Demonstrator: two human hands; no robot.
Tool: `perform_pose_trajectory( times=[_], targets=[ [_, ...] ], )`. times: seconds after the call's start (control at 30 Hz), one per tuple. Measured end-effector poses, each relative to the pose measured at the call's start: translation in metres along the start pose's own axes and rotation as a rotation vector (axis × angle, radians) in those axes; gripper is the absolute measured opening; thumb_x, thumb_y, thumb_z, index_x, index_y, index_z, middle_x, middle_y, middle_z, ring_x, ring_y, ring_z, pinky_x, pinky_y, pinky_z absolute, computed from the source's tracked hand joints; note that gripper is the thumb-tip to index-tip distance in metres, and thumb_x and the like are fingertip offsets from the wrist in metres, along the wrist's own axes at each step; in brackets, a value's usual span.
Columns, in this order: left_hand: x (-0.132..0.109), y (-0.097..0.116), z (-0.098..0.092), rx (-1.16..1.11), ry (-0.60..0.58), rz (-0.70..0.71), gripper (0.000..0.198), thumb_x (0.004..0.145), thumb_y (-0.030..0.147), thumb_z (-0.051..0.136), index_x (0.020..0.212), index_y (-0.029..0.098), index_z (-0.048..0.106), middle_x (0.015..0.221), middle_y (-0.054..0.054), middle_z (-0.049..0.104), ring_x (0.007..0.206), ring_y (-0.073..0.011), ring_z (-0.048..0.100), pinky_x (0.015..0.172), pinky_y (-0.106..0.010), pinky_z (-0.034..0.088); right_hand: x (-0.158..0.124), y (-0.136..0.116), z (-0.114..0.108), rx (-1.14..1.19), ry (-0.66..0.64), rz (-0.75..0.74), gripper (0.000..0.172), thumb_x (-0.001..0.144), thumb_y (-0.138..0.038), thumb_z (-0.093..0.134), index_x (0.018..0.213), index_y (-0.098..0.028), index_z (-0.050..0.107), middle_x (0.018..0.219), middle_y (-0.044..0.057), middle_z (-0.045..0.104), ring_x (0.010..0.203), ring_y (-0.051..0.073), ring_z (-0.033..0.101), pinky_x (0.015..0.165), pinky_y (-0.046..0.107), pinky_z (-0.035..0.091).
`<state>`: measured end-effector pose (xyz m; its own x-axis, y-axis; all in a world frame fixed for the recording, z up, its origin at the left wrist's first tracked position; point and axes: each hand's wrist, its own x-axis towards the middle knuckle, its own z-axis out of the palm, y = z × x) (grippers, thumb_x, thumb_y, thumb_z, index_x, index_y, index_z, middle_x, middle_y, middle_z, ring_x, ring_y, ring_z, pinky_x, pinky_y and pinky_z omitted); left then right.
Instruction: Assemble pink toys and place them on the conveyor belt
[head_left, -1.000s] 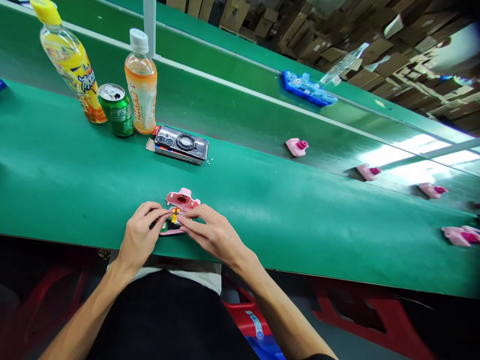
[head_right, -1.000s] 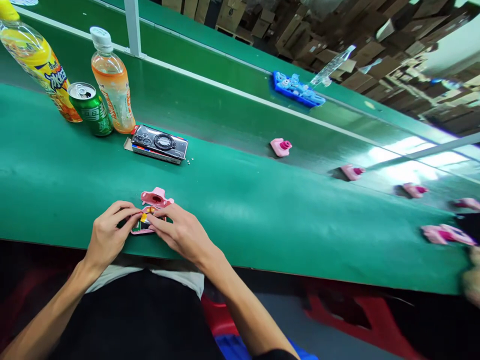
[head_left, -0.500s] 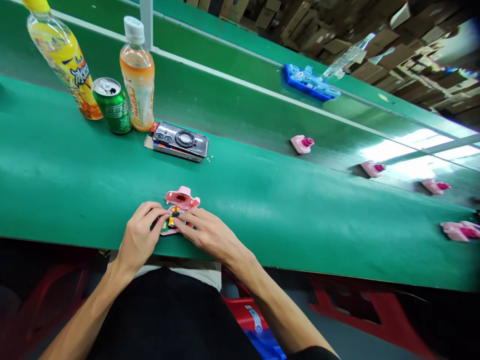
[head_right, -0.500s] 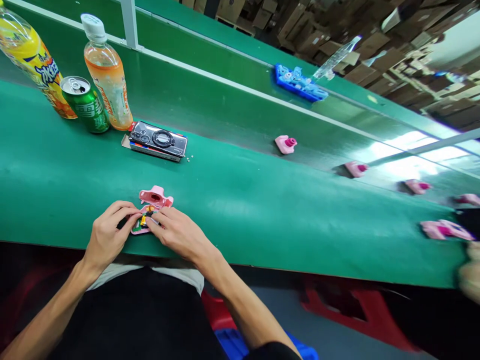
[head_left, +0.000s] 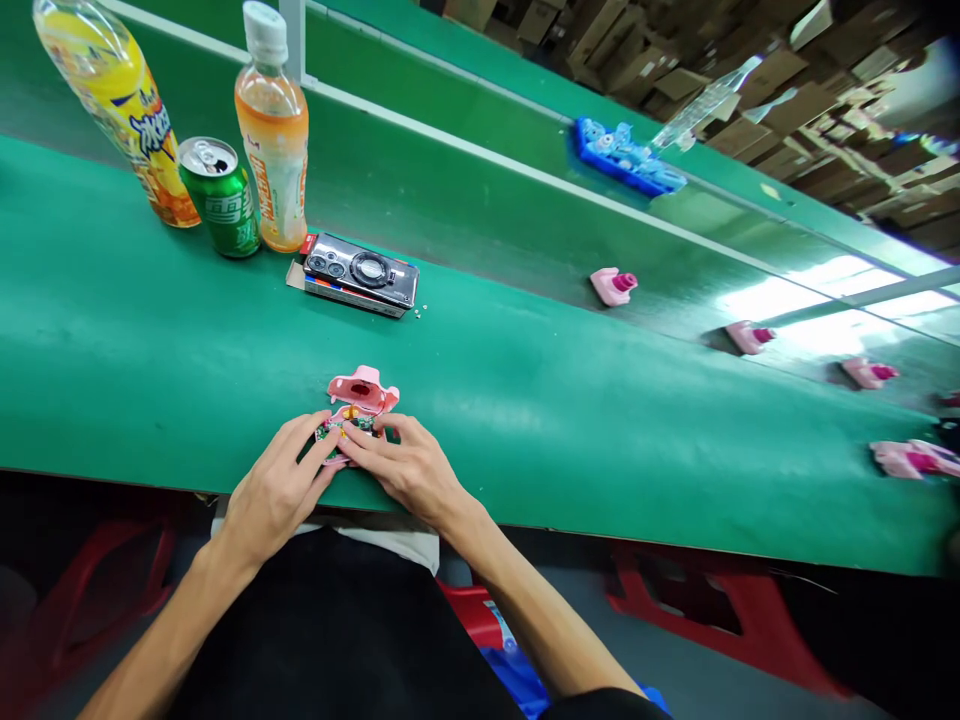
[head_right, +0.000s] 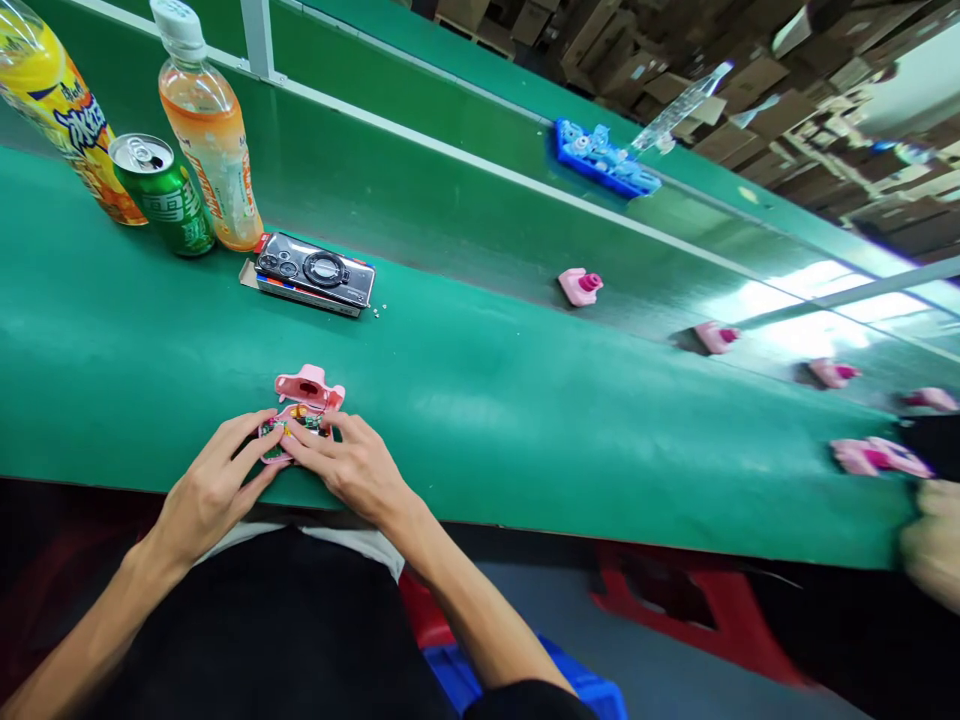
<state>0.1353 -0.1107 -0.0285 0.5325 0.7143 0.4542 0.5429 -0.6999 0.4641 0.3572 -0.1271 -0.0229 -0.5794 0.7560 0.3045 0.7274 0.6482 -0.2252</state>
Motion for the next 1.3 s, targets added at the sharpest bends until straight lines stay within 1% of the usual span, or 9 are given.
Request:
perform_pose_trajectory(
  times=[0.13, 0.37, 0.53, 0.6, 0.73, 0.87, 1.1, 1.2, 1.3],
  targets=[
    [0.002, 0.001, -0.003, 0.012, -0.017, 0.017, 0.034, 0.100, 0.016, 0.057, 0.133, 0.015, 0.057, 0.133, -0.019, 0.062, 0.123, -0.0309, 0.062, 0.102, -0.049, 0.059, -0.009, 0.004, 0.012, -0.037, 0.112, 0.139, 0.027, 0.099, -0.031, 0.067, 0.125, -0.037, 0.073, 0.117, -0.002, 0.078, 0.095, 0.021, 0.061, 0.078, 0.036, 0.049],
    [0.000, 0.001, -0.001, 0.005, 0.010, 0.030, 0.031, 0.100, 0.017, 0.055, 0.131, 0.014, 0.062, 0.132, -0.018, 0.066, 0.123, -0.0301, 0.062, 0.101, -0.046, 0.060, -0.016, -0.007, 0.006, -0.145, 0.287, 0.102, 0.013, 0.098, -0.034, 0.069, 0.106, -0.030, 0.079, 0.105, -0.002, 0.081, 0.066, 0.018, 0.050, 0.061, 0.035, 0.040],
    [-0.003, 0.001, 0.001, -0.034, -0.008, -0.002, 0.021, 0.101, 0.019, 0.054, 0.117, 0.017, 0.068, 0.133, -0.015, 0.067, 0.126, -0.0284, 0.062, 0.104, -0.046, 0.058, 0.002, 0.019, -0.028, 0.000, 0.207, 0.406, 0.063, 0.109, -0.053, 0.032, 0.078, -0.023, 0.079, 0.071, 0.007, 0.076, 0.062, 0.020, 0.055, 0.065, 0.036, 0.043],
    [-0.004, 0.001, 0.001, -0.052, -0.015, -0.015, 0.017, 0.101, 0.019, 0.055, 0.111, 0.018, 0.068, 0.132, -0.014, 0.067, 0.125, -0.0278, 0.062, 0.103, -0.046, 0.058, 0.038, 0.038, -0.048, 0.009, 0.044, 0.528, 0.075, 0.110, -0.050, 0.018, 0.084, -0.016, 0.079, 0.067, 0.009, 0.073, 0.063, 0.020, 0.059, 0.066, 0.034, 0.043],
    [-0.002, -0.001, -0.002, -0.090, -0.032, -0.036, 0.011, 0.100, 0.020, 0.056, 0.108, 0.021, 0.065, 0.133, -0.013, 0.065, 0.125, -0.0272, 0.061, 0.101, -0.045, 0.058, 0.130, 0.062, -0.069, 0.164, -0.700, 0.629, 0.078, 0.103, -0.070, 0.033, 0.070, -0.014, 0.077, 0.057, 0.006, 0.067, 0.056, 0.017, 0.062, 0.065, 0.029, 0.045],
    [0.002, 0.001, -0.004, -0.094, -0.035, -0.069, 0.011, 0.100, 0.023, 0.057, 0.108, 0.022, 0.065, 0.133, -0.012, 0.063, 0.124, -0.0283, 0.059, 0.101, -0.048, 0.056, 0.184, 0.053, -0.063, 0.139, -0.992, 0.577, 0.067, 0.084, -0.077, 0.064, 0.063, -0.014, 0.074, 0.056, 0.005, 0.066, 0.055, 0.016, 0.061, 0.065, 0.030, 0.048],
    [0.000, -0.001, -0.005, -0.448, 0.133, -0.363, 0.047, 0.097, 0.039, 0.064, 0.138, 0.024, 0.049, 0.132, -0.011, 0.061, 0.121, -0.0252, 0.064, 0.104, -0.041, 0.054, 0.167, 0.024, -0.093, -0.018, -0.791, 0.374, 0.055, 0.082, -0.066, 0.074, 0.060, -0.016, 0.070, 0.053, 0.001, 0.059, 0.056, 0.014, 0.055, 0.059, 0.027, 0.039],
    [0.007, -0.006, -0.008, -0.596, 0.361, -0.470, 0.051, 0.100, 0.048, 0.053, 0.144, 0.021, 0.048, 0.135, -0.013, 0.056, 0.122, -0.0247, 0.062, 0.105, -0.038, 0.053, 0.150, 0.022, -0.116, 0.161, -0.615, 0.172, 0.034, 0.093, -0.046, 0.070, 0.079, -0.016, 0.078, 0.066, 0.000, 0.067, 0.059, 0.012, 0.054, 0.058, 0.026, 0.035],
    [0.027, -0.007, -0.013, -0.795, 0.424, -0.544, 0.052, 0.102, 0.051, 0.044, 0.144, 0.021, 0.048, 0.139, -0.014, 0.055, 0.124, -0.0239, 0.062, 0.100, -0.034, 0.056, 0.142, 0.018, -0.128, 0.305, -0.415, 0.051, 0.020, 0.094, -0.033, 0.071, 0.101, -0.016, 0.079, 0.086, 0.001, 0.073, 0.073, 0.012, 0.059, 0.067, 0.024, 0.039]
  ],
)
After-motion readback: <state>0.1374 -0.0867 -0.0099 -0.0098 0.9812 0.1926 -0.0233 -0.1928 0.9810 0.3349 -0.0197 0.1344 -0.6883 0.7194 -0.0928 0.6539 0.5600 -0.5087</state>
